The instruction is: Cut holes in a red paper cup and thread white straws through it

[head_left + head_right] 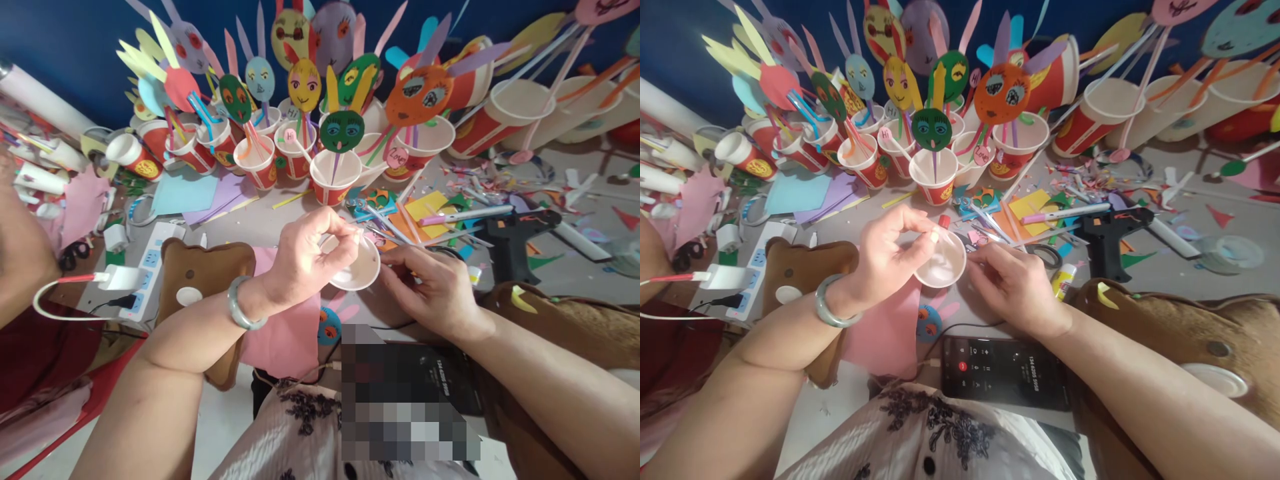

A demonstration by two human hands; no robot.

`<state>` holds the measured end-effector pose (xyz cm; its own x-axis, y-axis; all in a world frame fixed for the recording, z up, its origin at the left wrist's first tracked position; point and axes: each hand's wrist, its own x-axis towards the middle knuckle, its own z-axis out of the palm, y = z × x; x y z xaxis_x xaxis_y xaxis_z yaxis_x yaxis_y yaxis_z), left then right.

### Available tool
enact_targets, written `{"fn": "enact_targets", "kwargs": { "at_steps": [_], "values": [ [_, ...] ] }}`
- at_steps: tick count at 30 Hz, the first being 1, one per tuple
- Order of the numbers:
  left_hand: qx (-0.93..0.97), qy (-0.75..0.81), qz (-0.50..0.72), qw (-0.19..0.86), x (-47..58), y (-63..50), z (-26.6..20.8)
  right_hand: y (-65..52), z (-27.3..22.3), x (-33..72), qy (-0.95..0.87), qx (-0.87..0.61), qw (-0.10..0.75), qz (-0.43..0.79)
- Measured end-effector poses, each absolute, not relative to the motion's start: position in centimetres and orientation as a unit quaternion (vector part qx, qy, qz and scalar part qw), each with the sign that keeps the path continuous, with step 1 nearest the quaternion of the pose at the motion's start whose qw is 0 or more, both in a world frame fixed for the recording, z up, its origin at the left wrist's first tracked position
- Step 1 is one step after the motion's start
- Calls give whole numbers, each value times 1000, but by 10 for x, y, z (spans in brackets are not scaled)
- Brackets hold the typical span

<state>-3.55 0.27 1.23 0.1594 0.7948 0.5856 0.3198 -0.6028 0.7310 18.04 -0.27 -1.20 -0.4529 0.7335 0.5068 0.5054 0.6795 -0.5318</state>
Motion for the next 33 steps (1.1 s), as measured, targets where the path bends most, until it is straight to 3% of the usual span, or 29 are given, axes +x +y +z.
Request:
{"fn": "enact_targets", "kwargs": {
  "at_steps": [15,33],
  "values": [
    [793,374,446,179,-42,4,33,-2,-11,184,-839,-362,370,166],
    [784,321,449,285,-40,4,26,3,-13,183,-859,-363,330,148]
  ]
}}
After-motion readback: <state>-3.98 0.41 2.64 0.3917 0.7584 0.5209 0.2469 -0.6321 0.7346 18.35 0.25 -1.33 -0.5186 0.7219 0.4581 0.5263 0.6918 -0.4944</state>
